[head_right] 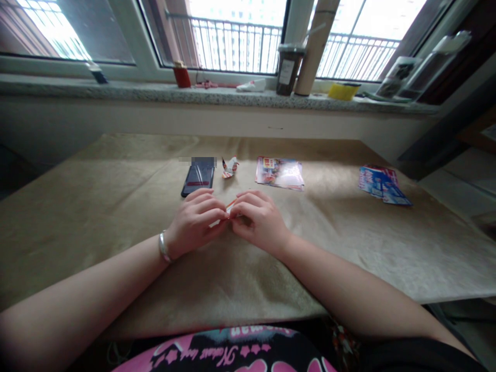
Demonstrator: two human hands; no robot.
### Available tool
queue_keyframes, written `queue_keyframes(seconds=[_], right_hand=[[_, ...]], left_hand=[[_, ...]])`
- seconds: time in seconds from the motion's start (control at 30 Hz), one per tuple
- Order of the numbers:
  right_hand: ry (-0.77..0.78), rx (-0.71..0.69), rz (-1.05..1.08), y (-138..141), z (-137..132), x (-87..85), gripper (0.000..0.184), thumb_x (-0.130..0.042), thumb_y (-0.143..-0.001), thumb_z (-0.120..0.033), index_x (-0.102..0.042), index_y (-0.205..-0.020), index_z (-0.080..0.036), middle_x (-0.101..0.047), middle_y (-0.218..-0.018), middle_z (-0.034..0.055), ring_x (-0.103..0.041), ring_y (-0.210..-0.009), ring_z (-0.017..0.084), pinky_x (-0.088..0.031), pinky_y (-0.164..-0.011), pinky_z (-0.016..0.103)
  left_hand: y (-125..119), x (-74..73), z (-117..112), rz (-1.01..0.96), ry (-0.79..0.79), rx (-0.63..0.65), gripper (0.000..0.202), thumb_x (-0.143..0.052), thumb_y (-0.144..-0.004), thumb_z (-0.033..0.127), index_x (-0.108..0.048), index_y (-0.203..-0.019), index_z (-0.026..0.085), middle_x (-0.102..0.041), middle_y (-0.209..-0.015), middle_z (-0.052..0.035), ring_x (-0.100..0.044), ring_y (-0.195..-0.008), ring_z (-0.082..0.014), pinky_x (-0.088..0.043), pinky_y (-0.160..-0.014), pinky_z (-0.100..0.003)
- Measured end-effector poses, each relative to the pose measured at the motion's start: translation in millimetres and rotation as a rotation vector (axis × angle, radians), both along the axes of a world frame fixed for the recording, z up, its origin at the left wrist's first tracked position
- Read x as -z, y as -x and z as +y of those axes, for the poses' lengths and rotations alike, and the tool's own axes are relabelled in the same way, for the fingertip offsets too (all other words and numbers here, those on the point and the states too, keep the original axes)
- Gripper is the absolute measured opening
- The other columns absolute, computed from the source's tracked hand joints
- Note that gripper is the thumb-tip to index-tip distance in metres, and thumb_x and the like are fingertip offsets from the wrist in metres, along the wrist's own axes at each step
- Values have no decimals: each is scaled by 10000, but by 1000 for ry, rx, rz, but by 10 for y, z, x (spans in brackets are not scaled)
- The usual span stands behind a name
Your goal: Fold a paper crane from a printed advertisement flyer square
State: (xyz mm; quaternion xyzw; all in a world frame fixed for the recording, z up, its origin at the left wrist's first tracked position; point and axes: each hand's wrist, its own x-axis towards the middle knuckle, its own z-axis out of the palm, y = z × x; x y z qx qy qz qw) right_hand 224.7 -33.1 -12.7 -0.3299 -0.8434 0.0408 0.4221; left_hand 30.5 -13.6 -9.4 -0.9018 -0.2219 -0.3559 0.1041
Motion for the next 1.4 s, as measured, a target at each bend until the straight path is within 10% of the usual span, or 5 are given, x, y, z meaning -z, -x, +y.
queue_keyframes(seconds=[1.4], right_hand=[[-31,132,-88,-134,87,-9,89,-585,-710,-131,-597,-717,-220,-653,-818,24,-583,-960,205,-469,-891,356]], left_hand=[[35,-4,9,-42,72,-3,112,-540,-818,202,-580,-714,198,-631,-745,15,-529,-671,-112,-419,-889,-339]])
